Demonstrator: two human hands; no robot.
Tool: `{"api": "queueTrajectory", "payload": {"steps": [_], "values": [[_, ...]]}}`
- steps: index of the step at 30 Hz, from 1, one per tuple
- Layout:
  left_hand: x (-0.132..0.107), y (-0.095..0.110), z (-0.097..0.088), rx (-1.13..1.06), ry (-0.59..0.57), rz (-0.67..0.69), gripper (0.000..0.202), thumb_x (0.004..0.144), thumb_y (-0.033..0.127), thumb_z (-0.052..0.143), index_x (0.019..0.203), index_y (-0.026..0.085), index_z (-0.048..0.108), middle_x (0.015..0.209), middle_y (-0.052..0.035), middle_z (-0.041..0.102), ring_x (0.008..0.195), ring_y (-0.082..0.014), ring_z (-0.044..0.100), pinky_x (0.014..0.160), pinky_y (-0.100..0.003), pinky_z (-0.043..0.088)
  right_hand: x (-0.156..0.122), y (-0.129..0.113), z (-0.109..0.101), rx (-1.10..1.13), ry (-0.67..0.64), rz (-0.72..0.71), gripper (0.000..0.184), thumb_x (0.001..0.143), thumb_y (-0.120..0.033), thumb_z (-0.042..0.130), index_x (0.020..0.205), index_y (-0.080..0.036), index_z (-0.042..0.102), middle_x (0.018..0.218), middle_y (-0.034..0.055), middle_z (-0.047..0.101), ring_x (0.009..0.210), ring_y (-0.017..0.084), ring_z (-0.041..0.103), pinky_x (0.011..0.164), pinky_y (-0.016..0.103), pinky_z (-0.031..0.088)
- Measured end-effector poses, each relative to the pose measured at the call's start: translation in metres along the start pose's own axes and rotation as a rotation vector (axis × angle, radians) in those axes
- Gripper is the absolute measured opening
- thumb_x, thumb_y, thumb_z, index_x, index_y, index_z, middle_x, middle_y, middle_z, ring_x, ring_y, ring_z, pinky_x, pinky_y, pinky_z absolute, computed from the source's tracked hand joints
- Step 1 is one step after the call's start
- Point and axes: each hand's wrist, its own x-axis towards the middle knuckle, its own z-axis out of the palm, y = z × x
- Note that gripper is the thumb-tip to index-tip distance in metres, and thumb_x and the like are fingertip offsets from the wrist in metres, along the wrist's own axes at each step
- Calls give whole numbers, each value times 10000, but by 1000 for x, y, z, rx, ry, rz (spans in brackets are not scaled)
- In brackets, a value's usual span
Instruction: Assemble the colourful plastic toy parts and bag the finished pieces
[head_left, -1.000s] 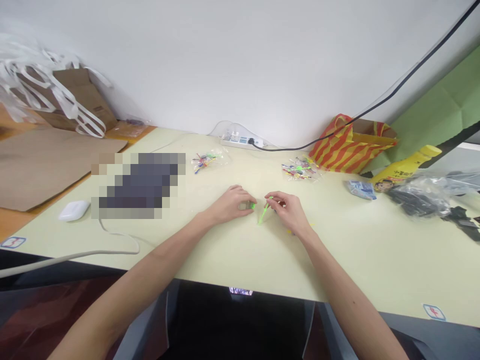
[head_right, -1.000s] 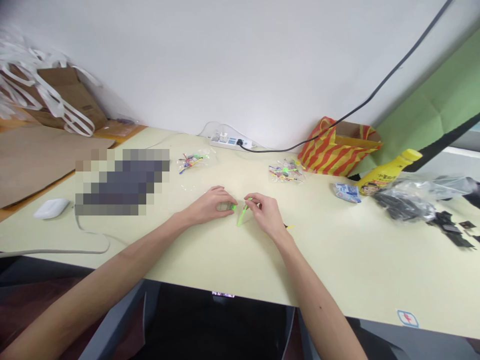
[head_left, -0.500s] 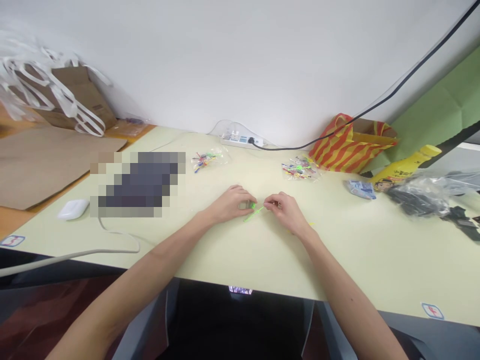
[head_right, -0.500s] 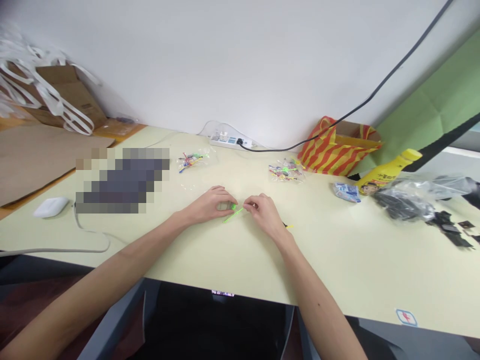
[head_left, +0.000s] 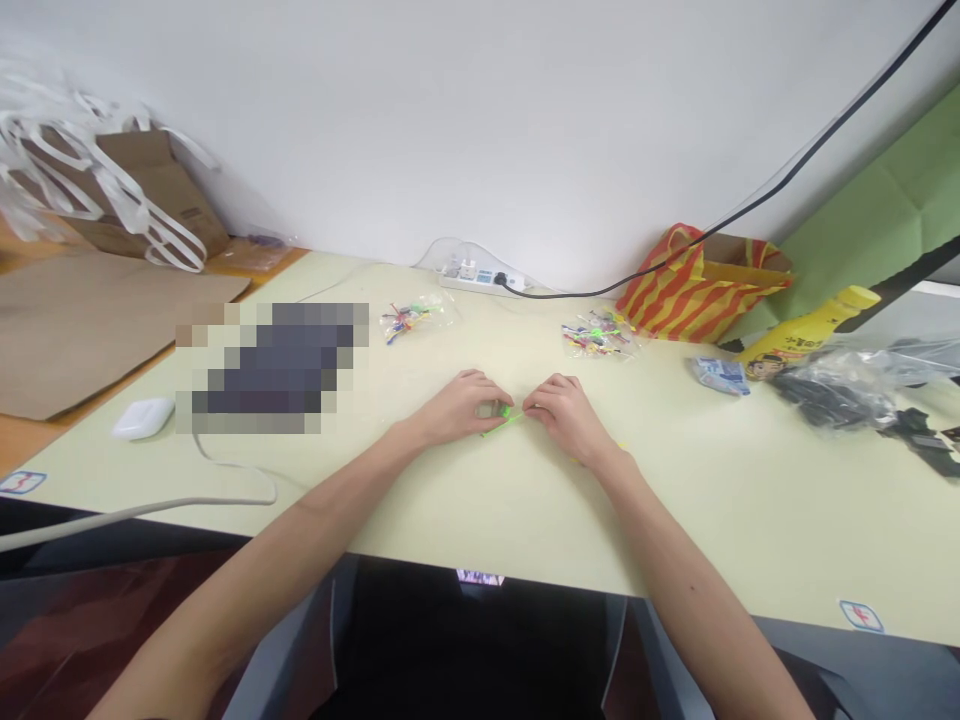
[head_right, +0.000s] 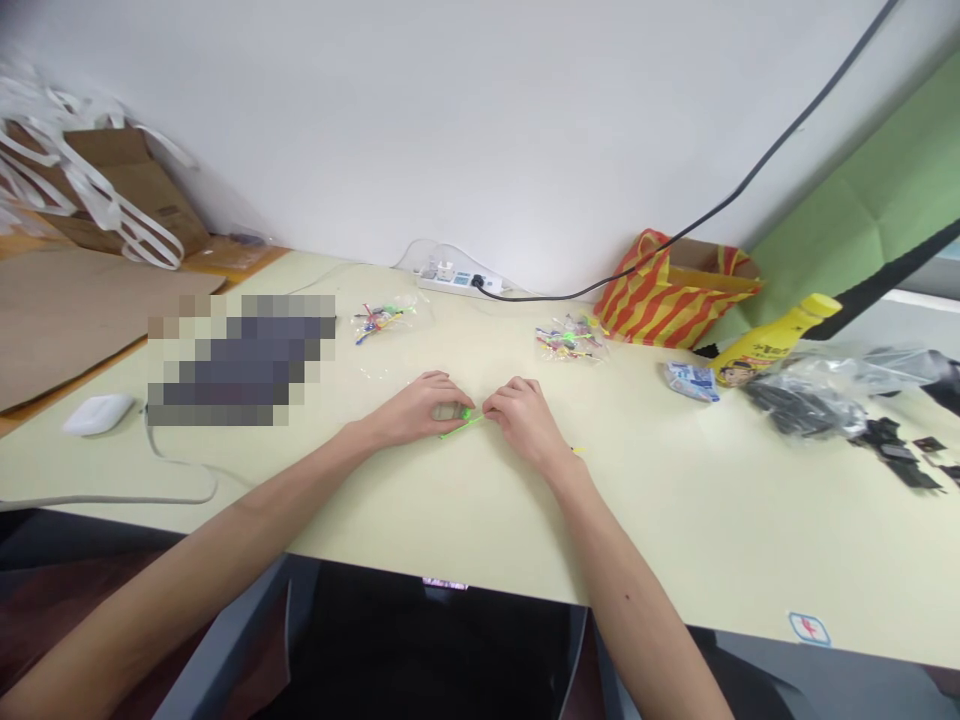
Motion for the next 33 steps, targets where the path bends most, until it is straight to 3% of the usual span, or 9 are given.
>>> {"api": "queueTrajectory", "payload": {"steps": [9,13,17,19,23,27,33], "values": [[1,2,-1,12,-9,-3,175,917,334,663,1071,276,723,998,-13,749,955,-191,660,996,-392,420,10,0,5,-133,-18,-96,211,976,-144,564,934,-235,749,985,56,745,1043,234,548,981,408,322],[1,3,-2,21,-1,-6,173,892,327,690,1050,263,719,1014,-20,741,975,-196,653,998,-387,432,9,-3,0,-150,55,-46,196,1004,-221,545,978,-238,739,1038,71,745,1063,249,550,981,417,321],[1,3,-2,29,6,-14,195,873,312,700,1056,245,705,1018,-28,734,979,-205,649,1008,-397,432,0,6,-22,-87,121,71,241,1023,-316,516,955,-237,733,946,73,749,947,249,580,932,422,326],[0,2,-1,28,-5,-10,190,877,314,690,1052,240,701,1020,-32,732,975,-207,648,1009,-403,429,-7,14,-36,-27,42,122,253,996,-412,568,904,-246,735,834,52,741,811,228,576,908,426,324],[0,2,-1,29,-22,-6,142,898,298,668,1021,235,699,1024,-36,728,989,-209,639,997,-395,421,-21,27,-55,2,-54,194,329,920,-542,645,808,-246,737,746,40,717,806,232,578,889,422,317],[1,2,-4,16,-22,-5,106,913,295,653,987,234,699,993,-31,727,957,-197,645,995,-385,418,-27,27,-58,5,-92,244,346,876,-565,681,789,-235,734,716,31,696,799,227,587,888,423,316],[1,2,-6,13,-32,7,118,925,305,645,1002,232,696,1001,-36,732,949,-193,655,1015,-385,413,-27,24,-57,14,-101,214,289,847,-521,721,815,-234,730,827,41,687,885,234,581,918,428,317]]}}
